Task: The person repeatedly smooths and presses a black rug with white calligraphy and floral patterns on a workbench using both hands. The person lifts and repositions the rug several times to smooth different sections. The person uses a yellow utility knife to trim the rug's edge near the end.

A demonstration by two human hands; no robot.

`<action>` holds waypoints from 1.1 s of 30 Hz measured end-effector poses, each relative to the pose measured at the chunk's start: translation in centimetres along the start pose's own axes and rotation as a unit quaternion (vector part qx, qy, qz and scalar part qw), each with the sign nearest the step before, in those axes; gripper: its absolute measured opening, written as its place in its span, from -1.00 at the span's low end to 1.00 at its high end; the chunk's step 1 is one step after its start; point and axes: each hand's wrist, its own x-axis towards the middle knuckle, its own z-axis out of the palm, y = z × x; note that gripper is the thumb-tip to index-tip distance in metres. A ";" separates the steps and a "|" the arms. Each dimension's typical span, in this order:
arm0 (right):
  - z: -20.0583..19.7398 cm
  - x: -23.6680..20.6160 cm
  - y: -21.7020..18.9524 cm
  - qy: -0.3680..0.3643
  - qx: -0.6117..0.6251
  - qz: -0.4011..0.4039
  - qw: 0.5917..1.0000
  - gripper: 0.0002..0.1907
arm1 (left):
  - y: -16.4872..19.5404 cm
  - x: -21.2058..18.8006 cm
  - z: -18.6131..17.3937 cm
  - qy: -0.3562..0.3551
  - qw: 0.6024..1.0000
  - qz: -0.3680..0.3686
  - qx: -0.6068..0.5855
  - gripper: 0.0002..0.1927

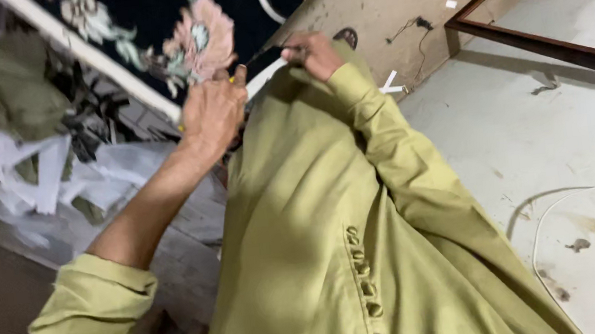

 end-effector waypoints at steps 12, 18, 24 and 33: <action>-2.4 -2.9 1.4 -0.058 -0.022 0.006 0.998 -0.80 | -4.6 -10.7 3.1 -0.099 0.994 -0.033 -0.042 -0.45; -2.4 -3.2 2.4 -0.033 -0.099 -0.041 0.994 -0.82 | -5.2 -11.0 10.7 -0.026 0.998 -0.021 -0.044 -0.44; -7.5 -5.7 3.5 0.031 -0.087 -0.006 0.996 -0.83 | -12.4 -20.8 16.2 -0.119 0.986 -0.111 -0.043 -0.80; -8.4 -8.6 -7.4 -0.061 0.143 0.062 0.986 -0.81 | -4.7 -13.0 8.8 0.170 0.821 -0.157 -0.522 -0.42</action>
